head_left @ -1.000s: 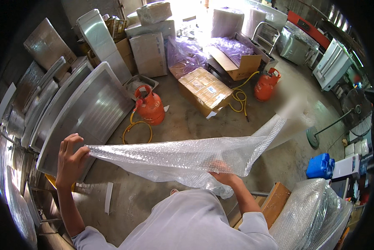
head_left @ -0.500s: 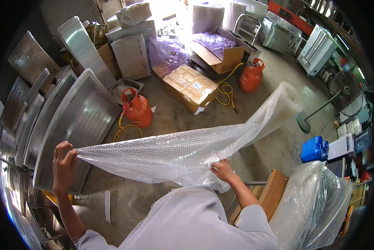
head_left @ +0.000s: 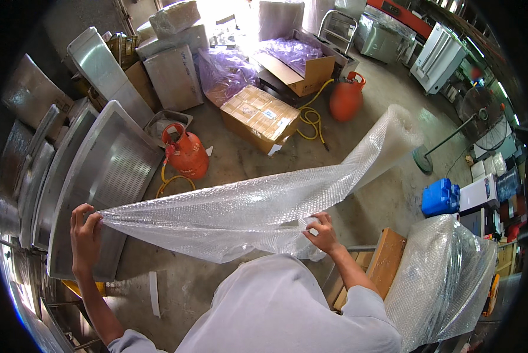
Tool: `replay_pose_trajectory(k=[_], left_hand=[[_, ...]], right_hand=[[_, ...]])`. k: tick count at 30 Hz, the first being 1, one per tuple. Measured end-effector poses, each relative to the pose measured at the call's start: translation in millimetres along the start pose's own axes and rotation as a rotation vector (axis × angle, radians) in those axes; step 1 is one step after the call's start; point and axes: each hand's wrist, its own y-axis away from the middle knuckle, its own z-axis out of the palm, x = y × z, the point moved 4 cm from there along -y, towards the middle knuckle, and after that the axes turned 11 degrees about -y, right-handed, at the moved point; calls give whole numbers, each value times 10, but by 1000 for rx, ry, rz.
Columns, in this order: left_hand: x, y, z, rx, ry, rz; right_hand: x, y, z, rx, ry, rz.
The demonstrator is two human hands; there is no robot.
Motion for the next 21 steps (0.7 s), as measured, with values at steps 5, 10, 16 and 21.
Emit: replay_pose_trajectory(k=[5,10,16,21], left_hand=[[-157,4,154,-14,33,-21],[-178,-60,185,7,39,13],[-284,45,228,-10,26,-5],[-202,203,216,-65,67,-82]], right_hand=[[-352,-191,-157,99,349,-182],[-259,-439,-196,36,404,-147],[-196,-706,-349,-21,330,-139],[-405,-1000,-873,-38,214,-106]])
